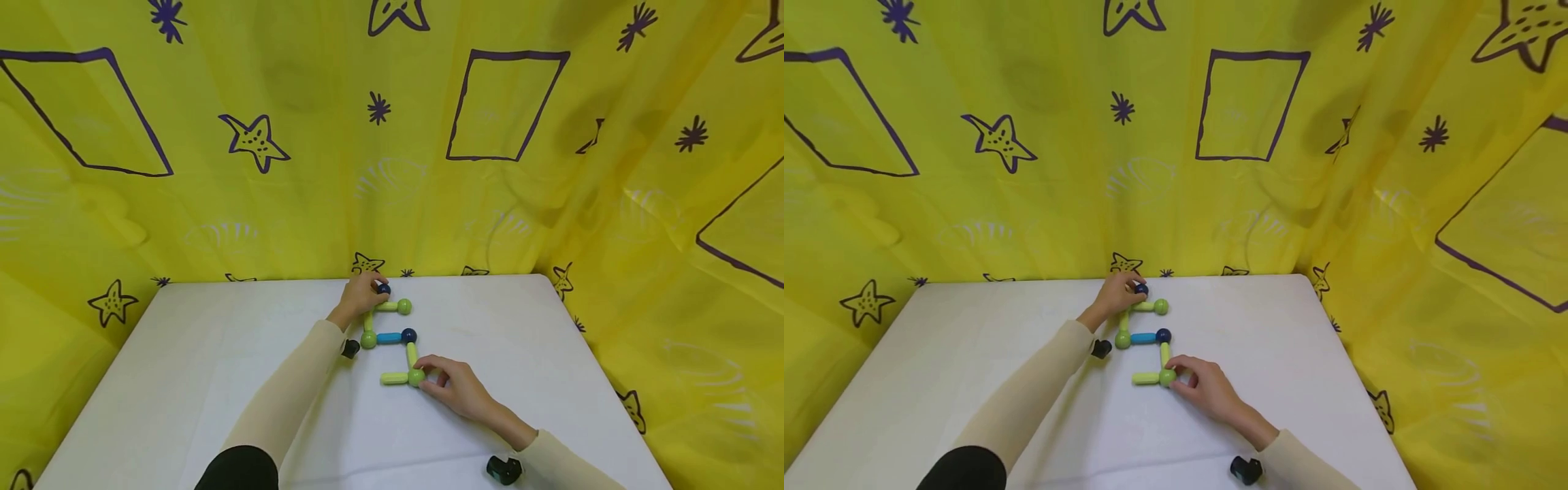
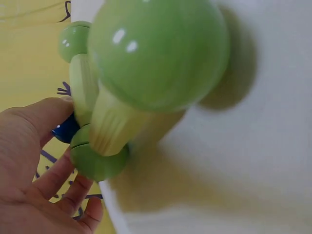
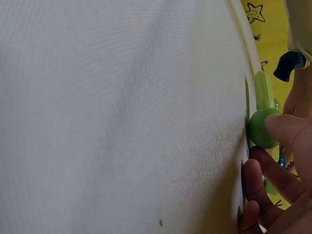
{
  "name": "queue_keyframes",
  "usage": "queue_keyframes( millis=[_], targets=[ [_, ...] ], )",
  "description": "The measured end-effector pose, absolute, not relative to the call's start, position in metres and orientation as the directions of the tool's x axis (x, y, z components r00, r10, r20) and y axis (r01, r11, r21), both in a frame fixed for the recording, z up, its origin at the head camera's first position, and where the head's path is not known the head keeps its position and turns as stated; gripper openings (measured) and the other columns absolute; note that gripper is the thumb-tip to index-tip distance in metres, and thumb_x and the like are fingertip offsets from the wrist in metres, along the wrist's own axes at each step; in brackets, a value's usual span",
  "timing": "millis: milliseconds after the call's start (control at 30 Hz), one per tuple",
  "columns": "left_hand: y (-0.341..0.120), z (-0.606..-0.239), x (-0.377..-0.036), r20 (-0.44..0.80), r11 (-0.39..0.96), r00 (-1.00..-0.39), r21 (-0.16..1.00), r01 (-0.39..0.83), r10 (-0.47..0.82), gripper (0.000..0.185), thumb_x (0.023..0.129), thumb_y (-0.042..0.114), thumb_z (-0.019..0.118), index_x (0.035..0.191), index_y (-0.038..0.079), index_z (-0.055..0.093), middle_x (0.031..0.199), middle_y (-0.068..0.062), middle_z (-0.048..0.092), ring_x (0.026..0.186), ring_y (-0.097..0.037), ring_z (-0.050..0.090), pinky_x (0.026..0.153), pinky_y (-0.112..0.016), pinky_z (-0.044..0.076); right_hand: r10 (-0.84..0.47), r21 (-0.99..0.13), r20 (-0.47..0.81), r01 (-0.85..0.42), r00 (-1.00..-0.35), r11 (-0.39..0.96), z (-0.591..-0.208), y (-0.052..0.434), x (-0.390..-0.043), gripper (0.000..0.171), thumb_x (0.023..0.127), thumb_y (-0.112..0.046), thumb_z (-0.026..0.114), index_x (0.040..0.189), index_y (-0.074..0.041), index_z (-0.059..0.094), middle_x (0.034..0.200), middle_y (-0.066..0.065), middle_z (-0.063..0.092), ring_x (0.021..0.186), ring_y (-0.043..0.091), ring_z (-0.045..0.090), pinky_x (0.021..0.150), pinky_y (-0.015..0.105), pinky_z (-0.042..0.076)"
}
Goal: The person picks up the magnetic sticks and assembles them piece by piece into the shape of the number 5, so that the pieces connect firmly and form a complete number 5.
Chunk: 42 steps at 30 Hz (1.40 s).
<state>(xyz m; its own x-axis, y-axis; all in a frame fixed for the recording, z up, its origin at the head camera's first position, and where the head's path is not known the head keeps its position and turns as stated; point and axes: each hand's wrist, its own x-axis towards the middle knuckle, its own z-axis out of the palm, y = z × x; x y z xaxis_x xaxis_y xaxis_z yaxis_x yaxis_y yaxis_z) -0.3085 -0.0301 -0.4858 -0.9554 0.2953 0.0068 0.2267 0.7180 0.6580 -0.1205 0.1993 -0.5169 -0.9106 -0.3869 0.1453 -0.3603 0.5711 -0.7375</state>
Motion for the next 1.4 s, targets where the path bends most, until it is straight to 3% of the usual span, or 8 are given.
queue_keyframes(
  millis=[300, 567, 900, 1400],
  targets=[
    [-0.048, -0.466, -0.295, 0.126, 0.658, -0.918, 0.661, 0.36, 0.376, 0.03, 0.091, 0.021, 0.079, 0.119, 0.012, 0.074, 0.106, -0.01, 0.071, 0.093, -0.027, 0.058, 0.078, -0.037, 0.047, -0.388, -0.728, 0.121, -0.348, -0.914, 0.591, -0.519, 0.198, -0.122, 0.029, 0.093, -0.014, 0.077, 0.121, -0.019, 0.07, 0.107, -0.005, 0.071, 0.07, 0.004, 0.056, 0.065, 0.023, 0.049],
    [-0.078, -0.453, -0.268, 0.217, 0.625, -0.867, 0.618, 0.478, 0.449, 0.03, 0.087, 0.022, 0.084, 0.114, 0.01, 0.076, 0.095, -0.005, 0.073, 0.091, -0.029, 0.061, 0.08, -0.038, 0.048, -0.391, -0.716, 0.145, -0.369, -0.909, 0.593, -0.517, 0.199, -0.122, 0.029, 0.093, -0.013, 0.077, 0.12, -0.019, 0.07, 0.107, -0.003, 0.072, 0.069, 0.004, 0.056, 0.064, 0.023, 0.048],
    [-0.108, -0.463, -0.221, 0.165, 0.625, -0.844, 0.602, 0.496, 0.51, 0.025, 0.084, 0.029, 0.086, 0.104, 0.015, 0.077, 0.08, 0.006, 0.07, 0.08, -0.017, 0.056, 0.074, -0.033, 0.044, -0.395, -0.712, 0.13, -0.363, -0.909, 0.601, -0.518, 0.199, -0.123, 0.03, 0.092, -0.014, 0.077, 0.121, -0.02, 0.069, 0.107, -0.002, 0.073, 0.068, 0.003, 0.055, 0.063, 0.023, 0.048],
    [-0.098, -0.504, -0.181, 0.085, 0.569, -0.792, 0.65, 0.504, 0.605, 0.027, 0.083, 0.03, 0.087, 0.101, 0.014, 0.074, 0.07, 0.012, 0.059, 0.064, -0.003, 0.051, 0.063, -0.024, 0.045, -0.396, -0.721, 0.13, -0.36, -0.909, 0.592, -0.517, 0.199, -0.124, 0.028, 0.093, -0.013, 0.077, 0.12, -0.019, 0.07, 0.107, -0.002, 0.073, 0.067, 0.003, 0.055, 0.062, 0.023, 0.048]
  ],
)
